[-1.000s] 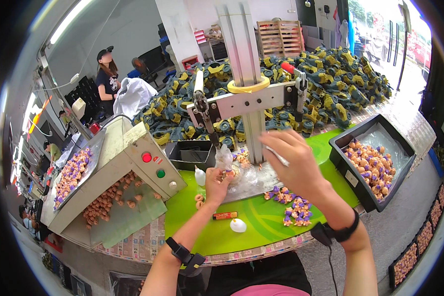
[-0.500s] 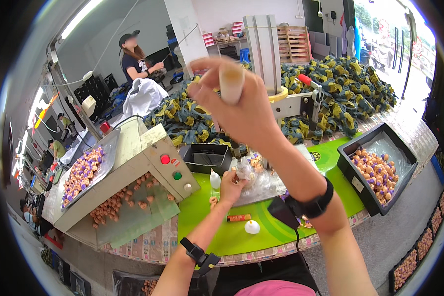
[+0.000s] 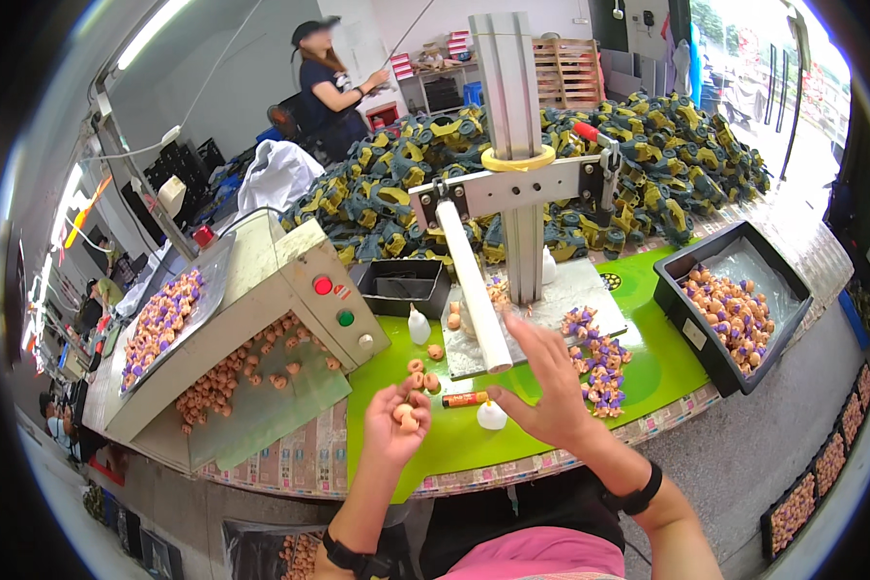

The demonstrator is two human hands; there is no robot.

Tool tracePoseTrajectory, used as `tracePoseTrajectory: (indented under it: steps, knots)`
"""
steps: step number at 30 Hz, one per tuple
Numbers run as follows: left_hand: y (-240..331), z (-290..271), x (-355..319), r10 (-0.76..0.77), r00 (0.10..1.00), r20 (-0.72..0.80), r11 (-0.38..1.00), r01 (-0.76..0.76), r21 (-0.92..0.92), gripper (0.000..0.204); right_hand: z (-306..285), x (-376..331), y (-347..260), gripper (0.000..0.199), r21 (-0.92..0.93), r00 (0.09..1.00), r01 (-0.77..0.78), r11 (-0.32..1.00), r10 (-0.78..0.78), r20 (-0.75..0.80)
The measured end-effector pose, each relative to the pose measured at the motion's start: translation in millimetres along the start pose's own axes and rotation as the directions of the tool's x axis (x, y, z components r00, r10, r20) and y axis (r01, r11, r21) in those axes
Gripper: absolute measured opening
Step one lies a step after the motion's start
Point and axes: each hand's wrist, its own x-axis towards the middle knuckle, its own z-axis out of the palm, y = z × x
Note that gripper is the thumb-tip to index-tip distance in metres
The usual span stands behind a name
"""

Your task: Applying glue to small plastic pieces and attaching them to larger components at a manufacturing workstation.

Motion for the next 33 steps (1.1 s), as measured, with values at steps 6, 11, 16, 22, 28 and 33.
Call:
tracePoseTrajectory:
  steps: [6,11,16,22,28,33]
  knots:
    - [-39.0,-12.1,-57.3,-0.088,0.986,-0.139,0.972,0.054,-0.227,0.028,58.2,-97.7,34.9,0.064,0.054,0.932,-0.332,0.942,0.319,0.174]
    - [-55.4,-3.2,-77.0,-0.096,0.986,-0.139,0.990,0.080,-0.117,0.027,95.3,-99.6,44.4,0.057,0.176,0.899,-0.415,0.893,0.372,0.231]
    - [-72.8,-22.4,-75.1,-0.153,0.985,-0.077,0.987,0.148,-0.063,0.038,92.6,-107.9,48.7,0.048,0.266,0.912,-0.392,0.881,0.335,0.235]
    - [-84.1,-22.4,-51.2,-0.169,0.986,0.005,0.979,0.167,0.115,0.041,25.4,-98.9,30.6,0.047,0.168,0.804,-0.543,0.823,0.452,0.385]
    - [-80.3,-27.3,-42.6,-0.094,0.991,-0.099,0.981,0.109,0.163,0.038,18.3,-93.9,10.2,0.049,0.395,0.683,-0.725,0.564,0.663,0.308]
    - [-81.1,-23.3,-41.8,-0.059,0.994,-0.090,0.974,0.077,0.215,0.037,22.4,-108.5,22.1,0.042,0.398,0.734,-0.675,0.622,0.622,0.271]
